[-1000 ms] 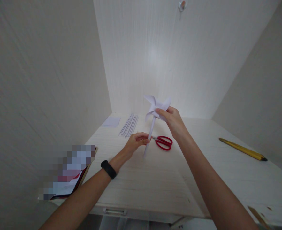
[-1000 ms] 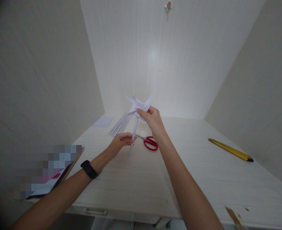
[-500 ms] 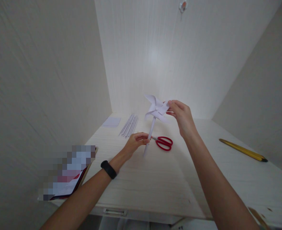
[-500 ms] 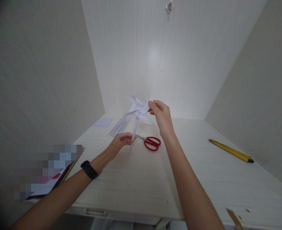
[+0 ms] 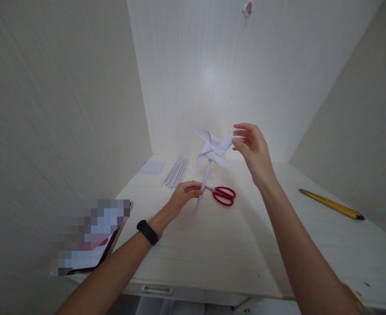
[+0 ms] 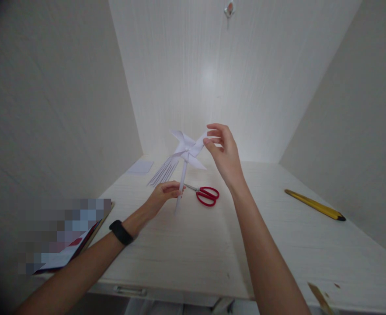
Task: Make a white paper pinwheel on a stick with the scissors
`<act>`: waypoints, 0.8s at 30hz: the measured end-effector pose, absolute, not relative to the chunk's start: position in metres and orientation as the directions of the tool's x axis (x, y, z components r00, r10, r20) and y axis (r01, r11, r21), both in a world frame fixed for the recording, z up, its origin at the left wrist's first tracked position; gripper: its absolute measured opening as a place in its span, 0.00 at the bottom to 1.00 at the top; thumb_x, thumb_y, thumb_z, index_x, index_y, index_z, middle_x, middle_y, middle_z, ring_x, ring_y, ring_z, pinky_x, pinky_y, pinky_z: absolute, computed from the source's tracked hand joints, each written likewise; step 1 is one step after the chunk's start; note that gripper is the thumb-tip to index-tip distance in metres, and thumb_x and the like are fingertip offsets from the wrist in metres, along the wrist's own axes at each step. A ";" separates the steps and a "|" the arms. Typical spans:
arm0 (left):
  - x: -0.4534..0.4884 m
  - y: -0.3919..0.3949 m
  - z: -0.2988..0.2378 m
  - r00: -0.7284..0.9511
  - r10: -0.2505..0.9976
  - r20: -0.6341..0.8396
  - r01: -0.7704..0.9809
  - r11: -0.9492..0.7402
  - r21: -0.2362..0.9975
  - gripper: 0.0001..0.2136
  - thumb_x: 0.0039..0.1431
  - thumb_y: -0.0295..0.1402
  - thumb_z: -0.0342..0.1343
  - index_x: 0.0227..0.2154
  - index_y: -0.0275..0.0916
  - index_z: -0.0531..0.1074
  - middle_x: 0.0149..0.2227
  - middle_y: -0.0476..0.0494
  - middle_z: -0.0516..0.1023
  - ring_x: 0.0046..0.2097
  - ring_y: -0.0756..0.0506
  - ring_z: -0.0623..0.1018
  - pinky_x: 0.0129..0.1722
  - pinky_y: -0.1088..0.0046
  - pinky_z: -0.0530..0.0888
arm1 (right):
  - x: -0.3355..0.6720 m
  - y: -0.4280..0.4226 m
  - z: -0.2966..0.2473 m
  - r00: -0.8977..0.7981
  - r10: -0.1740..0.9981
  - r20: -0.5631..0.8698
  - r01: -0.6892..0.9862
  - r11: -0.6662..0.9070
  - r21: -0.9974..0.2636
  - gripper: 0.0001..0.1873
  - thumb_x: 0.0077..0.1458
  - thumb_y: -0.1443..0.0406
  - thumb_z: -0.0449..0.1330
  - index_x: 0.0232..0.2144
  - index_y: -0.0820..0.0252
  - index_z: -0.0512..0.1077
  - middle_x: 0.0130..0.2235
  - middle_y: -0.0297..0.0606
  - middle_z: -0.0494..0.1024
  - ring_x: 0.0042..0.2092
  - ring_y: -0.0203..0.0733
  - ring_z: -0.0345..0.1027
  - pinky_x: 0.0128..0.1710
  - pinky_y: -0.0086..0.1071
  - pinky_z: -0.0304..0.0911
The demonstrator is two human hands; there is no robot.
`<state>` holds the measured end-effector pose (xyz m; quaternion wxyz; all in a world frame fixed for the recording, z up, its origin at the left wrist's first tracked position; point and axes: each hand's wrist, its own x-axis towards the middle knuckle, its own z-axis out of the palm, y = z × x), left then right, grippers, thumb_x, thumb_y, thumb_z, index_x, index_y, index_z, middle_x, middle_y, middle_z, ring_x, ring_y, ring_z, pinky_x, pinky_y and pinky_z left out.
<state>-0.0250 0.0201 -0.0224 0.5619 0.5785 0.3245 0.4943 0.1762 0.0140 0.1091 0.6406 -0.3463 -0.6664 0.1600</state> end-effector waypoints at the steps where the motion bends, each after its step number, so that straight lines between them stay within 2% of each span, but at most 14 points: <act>1: -0.025 0.020 -0.022 0.301 0.930 0.209 -0.180 -0.160 0.971 0.10 0.42 0.33 0.67 0.31 0.37 0.79 0.34 0.44 0.80 0.37 0.47 0.76 0.41 0.70 0.71 | 0.179 0.013 0.111 0.031 0.652 0.758 0.280 0.722 -0.633 0.20 0.50 0.53 0.63 0.46 0.46 0.68 0.46 0.35 0.74 0.43 0.40 0.70 0.39 0.34 0.68; 3: -0.024 0.020 -0.021 0.305 0.929 0.212 -0.178 -0.163 0.971 0.10 0.42 0.33 0.67 0.30 0.36 0.79 0.34 0.43 0.80 0.37 0.47 0.76 0.41 0.70 0.71 | 0.185 0.010 0.115 -0.050 0.636 0.770 0.323 0.740 -0.590 0.18 0.53 0.52 0.61 0.45 0.46 0.69 0.49 0.36 0.73 0.47 0.42 0.69 0.43 0.36 0.68; 7: -0.024 0.018 -0.020 0.312 0.926 0.214 -0.173 -0.166 0.971 0.10 0.42 0.33 0.67 0.31 0.36 0.79 0.34 0.43 0.80 0.37 0.46 0.76 0.41 0.69 0.71 | 0.192 0.007 0.125 -0.234 0.661 0.713 0.439 0.727 -0.529 0.11 0.56 0.55 0.58 0.35 0.52 0.75 0.49 0.39 0.71 0.54 0.47 0.64 0.47 0.41 0.66; 10: -0.024 0.018 -0.019 0.316 0.922 0.224 -0.170 -0.177 0.969 0.10 0.43 0.33 0.66 0.31 0.36 0.80 0.34 0.43 0.80 0.36 0.47 0.76 0.40 0.69 0.71 | 0.194 0.008 0.130 -0.323 0.693 0.644 0.493 0.704 -0.511 0.11 0.56 0.56 0.58 0.33 0.53 0.76 0.49 0.41 0.71 0.53 0.48 0.65 0.47 0.43 0.66; 14: -0.025 0.019 -0.020 0.311 0.923 0.226 -0.168 -0.180 0.969 0.10 0.42 0.33 0.67 0.31 0.36 0.79 0.35 0.43 0.80 0.36 0.47 0.76 0.40 0.69 0.71 | 0.195 0.010 0.134 -0.387 0.717 0.580 0.502 0.691 -0.520 0.10 0.56 0.57 0.57 0.33 0.53 0.76 0.50 0.40 0.71 0.48 0.45 0.68 0.49 0.45 0.65; 19: -0.024 0.020 -0.020 0.309 0.925 0.222 -0.160 -0.179 0.971 0.10 0.42 0.33 0.67 0.30 0.37 0.79 0.34 0.43 0.80 0.36 0.46 0.76 0.39 0.69 0.71 | 0.198 0.008 0.136 -0.439 0.734 0.519 0.490 0.679 -0.546 0.08 0.52 0.59 0.61 0.35 0.51 0.76 0.56 0.37 0.66 0.56 0.47 0.63 0.55 0.47 0.61; 24: -0.024 0.020 -0.021 0.316 0.921 0.229 -0.172 -0.181 0.968 0.10 0.42 0.33 0.67 0.30 0.37 0.80 0.33 0.44 0.79 0.34 0.48 0.75 0.39 0.71 0.71 | 0.198 0.009 0.134 -0.447 0.721 0.529 0.468 0.693 -0.549 0.08 0.49 0.60 0.64 0.35 0.51 0.74 0.59 0.37 0.62 0.58 0.47 0.60 0.57 0.49 0.59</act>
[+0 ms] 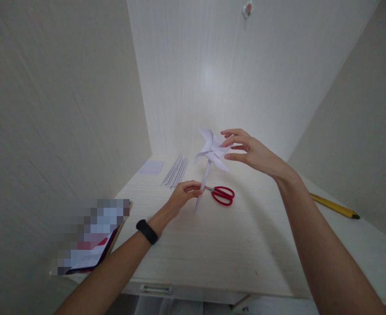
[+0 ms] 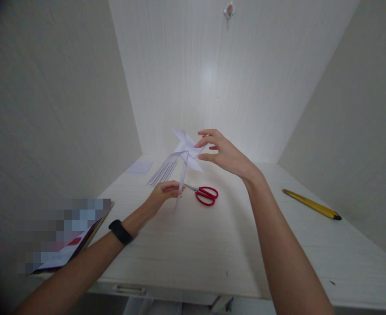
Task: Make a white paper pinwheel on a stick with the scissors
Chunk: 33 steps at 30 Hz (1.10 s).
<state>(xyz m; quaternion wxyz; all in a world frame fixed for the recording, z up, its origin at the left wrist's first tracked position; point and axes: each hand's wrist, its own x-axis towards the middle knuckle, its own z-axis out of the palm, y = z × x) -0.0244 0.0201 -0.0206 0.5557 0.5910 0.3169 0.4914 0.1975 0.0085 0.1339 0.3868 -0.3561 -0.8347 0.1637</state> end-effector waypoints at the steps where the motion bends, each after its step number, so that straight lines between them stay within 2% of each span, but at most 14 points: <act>1: -0.024 0.020 -0.020 0.317 0.920 0.229 -0.174 -0.180 0.968 0.10 0.42 0.33 0.66 0.30 0.37 0.80 0.33 0.44 0.79 0.34 0.48 0.75 0.38 0.71 0.71 | 0.197 0.009 0.133 -0.447 0.718 0.533 0.464 0.696 -0.548 0.08 0.49 0.60 0.64 0.35 0.51 0.74 0.59 0.37 0.62 0.59 0.47 0.59 0.57 0.49 0.58; 8: -0.024 0.018 -0.019 0.317 0.922 0.221 -0.176 -0.172 0.969 0.10 0.42 0.33 0.67 0.31 0.36 0.79 0.34 0.44 0.79 0.35 0.48 0.75 0.39 0.71 0.70 | 0.196 0.015 0.130 -0.459 0.640 0.616 0.498 0.759 -0.418 0.06 0.49 0.62 0.65 0.32 0.52 0.73 0.59 0.36 0.62 0.63 0.48 0.54 0.63 0.51 0.49; 33: -0.023 0.016 -0.017 0.311 0.926 0.214 -0.149 -0.174 0.973 0.10 0.42 0.34 0.67 0.30 0.37 0.79 0.35 0.44 0.80 0.37 0.46 0.76 0.40 0.70 0.71 | 0.200 0.012 0.131 -0.481 0.632 0.608 0.547 0.758 -0.355 0.04 0.53 0.60 0.62 0.33 0.49 0.76 0.59 0.34 0.65 0.62 0.48 0.55 0.62 0.51 0.48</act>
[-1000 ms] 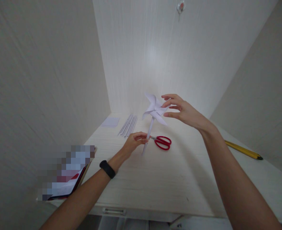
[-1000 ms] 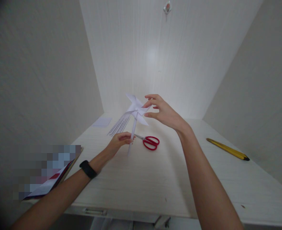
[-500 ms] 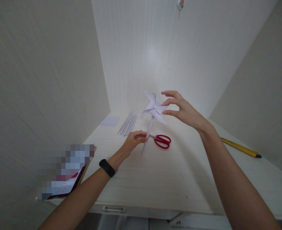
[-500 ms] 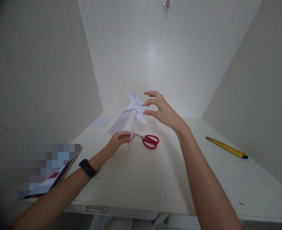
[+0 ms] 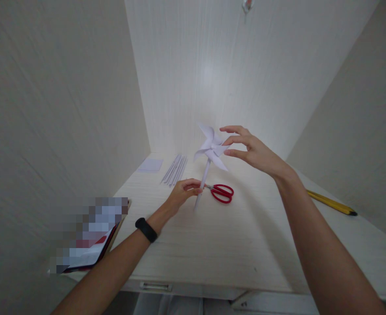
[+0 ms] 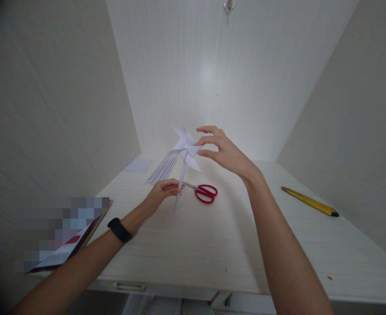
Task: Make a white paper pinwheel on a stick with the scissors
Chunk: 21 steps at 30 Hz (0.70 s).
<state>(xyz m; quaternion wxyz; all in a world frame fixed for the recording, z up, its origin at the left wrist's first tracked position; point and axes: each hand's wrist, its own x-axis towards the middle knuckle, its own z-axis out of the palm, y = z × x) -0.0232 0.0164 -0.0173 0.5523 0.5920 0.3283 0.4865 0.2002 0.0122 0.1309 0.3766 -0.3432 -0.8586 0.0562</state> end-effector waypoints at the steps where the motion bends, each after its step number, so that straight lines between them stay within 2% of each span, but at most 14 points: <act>1: -0.023 0.016 -0.017 0.312 0.925 0.215 -0.148 -0.176 0.973 0.10 0.42 0.34 0.67 0.30 0.37 0.79 0.35 0.44 0.80 0.37 0.47 0.76 0.40 0.70 0.71 | 0.201 0.012 0.131 -0.484 0.631 0.606 0.544 0.759 -0.357 0.05 0.54 0.60 0.61 0.33 0.49 0.76 0.59 0.34 0.65 0.62 0.48 0.55 0.62 0.51 0.48; 5: -0.023 0.016 -0.016 0.310 0.923 0.229 -0.151 -0.190 0.970 0.10 0.42 0.34 0.66 0.30 0.37 0.79 0.35 0.44 0.79 0.37 0.46 0.75 0.39 0.70 0.71 | 0.201 0.006 0.133 -0.461 0.624 0.630 0.534 0.763 -0.365 0.09 0.54 0.60 0.61 0.39 0.47 0.75 0.59 0.35 0.65 0.63 0.48 0.54 0.62 0.51 0.48; 9: -0.023 0.017 -0.016 0.298 0.926 0.233 -0.149 -0.196 0.969 0.10 0.42 0.33 0.67 0.30 0.37 0.79 0.36 0.43 0.80 0.38 0.45 0.76 0.41 0.69 0.71 | 0.200 -0.004 0.127 -0.318 0.629 0.710 0.542 0.735 -0.408 0.17 0.53 0.57 0.61 0.47 0.43 0.70 0.61 0.35 0.61 0.63 0.51 0.51 0.58 0.51 0.53; 11: -0.022 0.017 -0.017 0.293 0.928 0.231 -0.151 -0.194 0.969 0.10 0.42 0.33 0.67 0.29 0.37 0.79 0.36 0.43 0.80 0.38 0.45 0.76 0.41 0.68 0.71 | 0.198 -0.008 0.119 -0.224 0.620 0.752 0.559 0.714 -0.422 0.17 0.54 0.54 0.60 0.46 0.43 0.70 0.62 0.36 0.60 0.64 0.52 0.51 0.57 0.51 0.55; 14: -0.021 0.018 -0.019 0.290 0.933 0.214 -0.166 -0.171 0.971 0.10 0.41 0.33 0.67 0.30 0.37 0.79 0.35 0.43 0.80 0.38 0.46 0.76 0.41 0.68 0.72 | 0.191 -0.010 0.101 -0.127 0.572 0.810 0.604 0.693 -0.394 0.13 0.55 0.52 0.59 0.42 0.45 0.72 0.61 0.36 0.61 0.64 0.53 0.50 0.59 0.52 0.52; 17: -0.021 0.018 -0.020 0.296 0.935 0.197 -0.183 -0.147 0.972 0.11 0.40 0.33 0.68 0.30 0.37 0.78 0.34 0.43 0.80 0.37 0.46 0.76 0.40 0.69 0.72 | 0.180 -0.010 0.083 -0.153 0.552 0.820 0.644 0.684 -0.341 0.13 0.53 0.51 0.60 0.38 0.48 0.73 0.63 0.36 0.57 0.64 0.55 0.48 0.60 0.53 0.49; 21: -0.020 0.017 -0.019 0.312 0.930 0.192 -0.194 -0.136 0.972 0.11 0.40 0.33 0.68 0.30 0.37 0.78 0.34 0.44 0.80 0.36 0.47 0.75 0.39 0.70 0.72 | 0.165 -0.009 0.069 -0.156 0.544 0.824 0.655 0.681 -0.325 0.14 0.51 0.52 0.62 0.40 0.47 0.74 0.66 0.34 0.51 0.66 0.58 0.42 0.60 0.54 0.49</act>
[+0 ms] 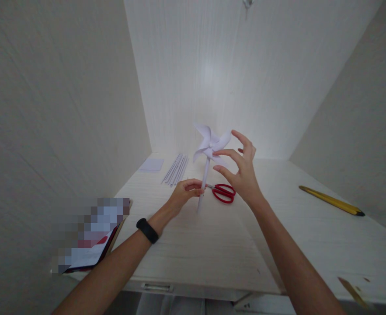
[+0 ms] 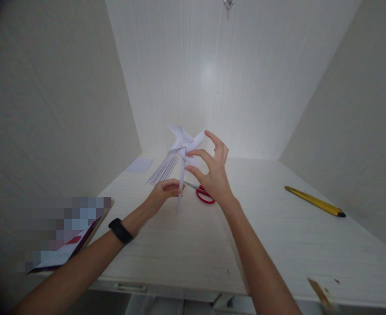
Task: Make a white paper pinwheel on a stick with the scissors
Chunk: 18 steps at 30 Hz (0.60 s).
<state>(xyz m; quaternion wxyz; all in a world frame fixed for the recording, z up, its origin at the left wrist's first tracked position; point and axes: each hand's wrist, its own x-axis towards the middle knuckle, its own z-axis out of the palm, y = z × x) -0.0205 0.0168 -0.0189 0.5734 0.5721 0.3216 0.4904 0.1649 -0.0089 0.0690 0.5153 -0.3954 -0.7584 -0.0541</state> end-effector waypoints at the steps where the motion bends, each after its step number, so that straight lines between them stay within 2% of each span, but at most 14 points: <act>1: -0.020 0.016 -0.018 0.318 0.928 0.193 -0.192 -0.136 0.972 0.10 0.41 0.33 0.68 0.30 0.37 0.78 0.34 0.43 0.80 0.36 0.47 0.75 0.39 0.70 0.72 | 0.162 -0.009 0.067 -0.143 0.538 0.831 0.661 0.677 -0.324 0.14 0.52 0.53 0.62 0.40 0.47 0.74 0.66 0.34 0.50 0.66 0.59 0.41 0.60 0.55 0.48; 7: -0.017 0.013 -0.018 0.342 0.918 0.202 -0.189 -0.143 0.971 0.11 0.41 0.34 0.68 0.29 0.37 0.79 0.34 0.43 0.78 0.36 0.47 0.75 0.39 0.69 0.72 | 0.149 -0.007 0.063 -0.074 0.492 0.867 0.689 0.654 -0.312 0.09 0.54 0.57 0.61 0.38 0.46 0.76 0.66 0.31 0.51 0.66 0.56 0.44 0.59 0.57 0.50; 14: -0.017 0.013 -0.020 0.341 0.919 0.199 -0.192 -0.139 0.972 0.11 0.41 0.34 0.68 0.29 0.36 0.79 0.35 0.43 0.78 0.36 0.47 0.75 0.37 0.69 0.72 | 0.148 -0.002 0.056 -0.068 0.459 0.886 0.682 0.670 -0.294 0.08 0.57 0.59 0.58 0.37 0.46 0.77 0.66 0.32 0.54 0.66 0.52 0.47 0.57 0.56 0.54; 18: -0.018 0.014 -0.020 0.340 0.919 0.202 -0.209 -0.136 0.968 0.10 0.41 0.33 0.68 0.30 0.36 0.79 0.34 0.44 0.78 0.35 0.48 0.74 0.37 0.71 0.72 | 0.150 -0.002 0.055 -0.054 0.480 0.875 0.673 0.665 -0.323 0.08 0.57 0.59 0.58 0.37 0.45 0.77 0.66 0.31 0.53 0.66 0.52 0.46 0.57 0.57 0.54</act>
